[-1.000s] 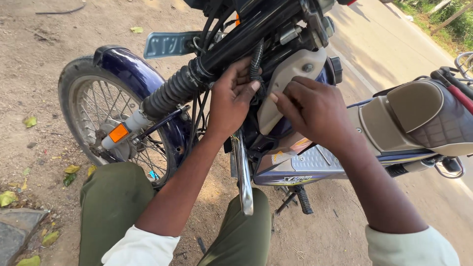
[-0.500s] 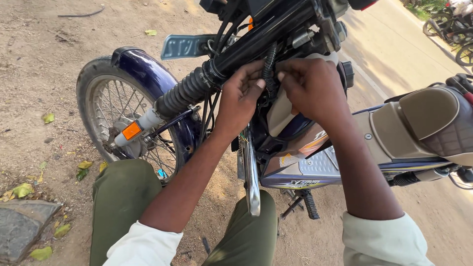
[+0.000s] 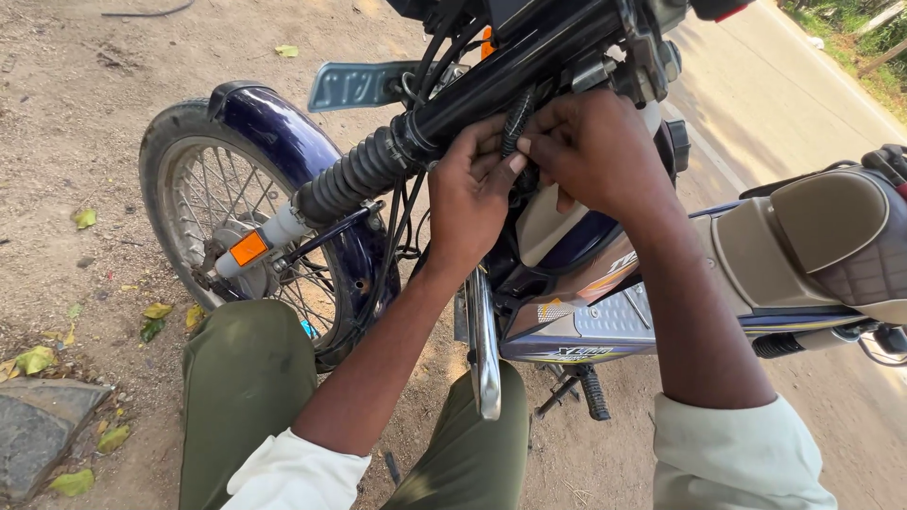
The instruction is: The person works on the motorcycle's front wiring near the handlebars, stripping wire ends and wrapping connections with electrical tape. The person uses pliers to strip the wires and tape to insulate the connections.
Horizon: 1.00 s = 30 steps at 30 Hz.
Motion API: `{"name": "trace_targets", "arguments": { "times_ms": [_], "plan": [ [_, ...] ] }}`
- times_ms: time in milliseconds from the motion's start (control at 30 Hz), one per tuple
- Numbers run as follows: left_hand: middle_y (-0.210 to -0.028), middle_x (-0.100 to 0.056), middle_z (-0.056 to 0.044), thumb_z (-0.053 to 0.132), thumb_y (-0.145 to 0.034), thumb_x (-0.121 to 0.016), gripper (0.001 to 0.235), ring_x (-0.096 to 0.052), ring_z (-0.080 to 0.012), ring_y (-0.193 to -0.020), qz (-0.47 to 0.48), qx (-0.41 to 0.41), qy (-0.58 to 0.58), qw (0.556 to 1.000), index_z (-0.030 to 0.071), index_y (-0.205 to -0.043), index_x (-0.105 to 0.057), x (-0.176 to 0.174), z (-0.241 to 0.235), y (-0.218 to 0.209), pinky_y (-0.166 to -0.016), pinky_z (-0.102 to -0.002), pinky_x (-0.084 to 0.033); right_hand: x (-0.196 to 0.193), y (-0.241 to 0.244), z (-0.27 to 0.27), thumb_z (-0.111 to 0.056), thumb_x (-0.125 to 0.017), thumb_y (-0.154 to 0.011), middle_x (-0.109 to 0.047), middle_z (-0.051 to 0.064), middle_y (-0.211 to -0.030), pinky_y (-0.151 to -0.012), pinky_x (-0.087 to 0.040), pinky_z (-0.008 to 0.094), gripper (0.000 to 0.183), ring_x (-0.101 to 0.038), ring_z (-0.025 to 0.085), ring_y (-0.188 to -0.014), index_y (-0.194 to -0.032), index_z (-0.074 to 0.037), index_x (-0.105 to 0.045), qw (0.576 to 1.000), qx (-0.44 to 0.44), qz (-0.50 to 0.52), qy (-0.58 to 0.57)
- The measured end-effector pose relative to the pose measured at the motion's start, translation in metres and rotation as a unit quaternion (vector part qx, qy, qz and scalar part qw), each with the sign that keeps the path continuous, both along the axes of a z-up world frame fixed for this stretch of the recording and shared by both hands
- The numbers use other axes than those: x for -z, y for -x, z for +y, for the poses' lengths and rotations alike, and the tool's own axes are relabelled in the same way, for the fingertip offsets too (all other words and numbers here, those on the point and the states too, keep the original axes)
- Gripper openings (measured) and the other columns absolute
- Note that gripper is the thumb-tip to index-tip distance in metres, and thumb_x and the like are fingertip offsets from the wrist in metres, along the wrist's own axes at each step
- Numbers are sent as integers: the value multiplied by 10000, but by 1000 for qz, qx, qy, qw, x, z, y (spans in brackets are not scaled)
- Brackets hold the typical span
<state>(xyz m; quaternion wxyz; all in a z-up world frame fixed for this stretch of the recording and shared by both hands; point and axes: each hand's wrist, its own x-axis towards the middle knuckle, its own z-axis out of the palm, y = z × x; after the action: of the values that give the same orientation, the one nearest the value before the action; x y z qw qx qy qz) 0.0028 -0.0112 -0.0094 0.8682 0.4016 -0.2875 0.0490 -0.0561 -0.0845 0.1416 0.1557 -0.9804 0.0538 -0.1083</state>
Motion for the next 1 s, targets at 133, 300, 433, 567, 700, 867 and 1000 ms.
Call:
{"name": "trace_targets", "arguments": {
  "times_ms": [133,300,433,567,700,867,1000],
  "plan": [
    [-1269,-708,-171,-55,-1014,-638,357,-712,-174,-1162,1,18,11,1000,-68,-1364,-573,4,1,-2,-985,-286,-603,16,-7,-13,-166,-630,-949,-696,167,-607,-547,-552,359,199,-712,251,-492,-901,7,-716,999,-14,-22,42],
    [-1304,-674,-173,-171,-971,-515,416,-700,-180,-1176,-2,24,43,999,-87,-1376,-556,7,-3,-6,-1004,-295,-605,40,-26,-25,-165,-646,-921,-659,274,-733,-706,-526,553,230,-662,472,-720,-855,55,-664,966,-73,-150,197],
    [-1295,-673,-166,-165,-978,-514,404,-704,-177,-1162,8,35,39,999,-86,-1371,-553,7,-2,-5,-988,-293,-609,37,-31,-25,-198,-628,-931,-644,302,-742,-734,-523,588,268,-651,510,-752,-822,48,-631,969,-33,-93,225],
    [-1268,-683,-152,-124,-1012,-582,356,-697,-167,-1167,9,42,27,999,-78,-1364,-558,2,2,-2,-1022,-303,-598,21,-24,-18,-179,-623,-915,-666,250,-684,-639,-540,511,231,-679,424,-649,-812,27,-639,971,-61,-69,220],
    [-1266,-705,-146,-97,-1044,-547,353,-700,-170,-1161,-4,36,-40,999,-55,-1393,-576,1,13,-4,-1016,-313,-581,4,-1,-15,-139,-544,-962,-664,194,-606,-560,-538,389,200,-686,281,-500,-956,5,-682,999,-24,-1,26],
    [-1289,-704,-146,-128,-1017,-510,411,-707,-169,-1193,-32,39,-36,998,-28,-1411,-573,3,17,-3,-1045,-308,-591,19,15,-19,-94,-635,-923,-676,167,-684,-575,-522,367,265,-676,258,-550,-1143,19,-731,989,-82,-108,59],
    [-1293,-699,-146,-188,-937,-521,503,-705,-171,-1175,-46,30,-59,997,-24,-1411,-561,4,18,-4,-1033,-300,-578,39,33,-19,-120,-723,-916,-706,154,-763,-631,-536,362,303,-704,259,-635,-1197,-10,-745,976,-83,-169,112]
  ]
}}
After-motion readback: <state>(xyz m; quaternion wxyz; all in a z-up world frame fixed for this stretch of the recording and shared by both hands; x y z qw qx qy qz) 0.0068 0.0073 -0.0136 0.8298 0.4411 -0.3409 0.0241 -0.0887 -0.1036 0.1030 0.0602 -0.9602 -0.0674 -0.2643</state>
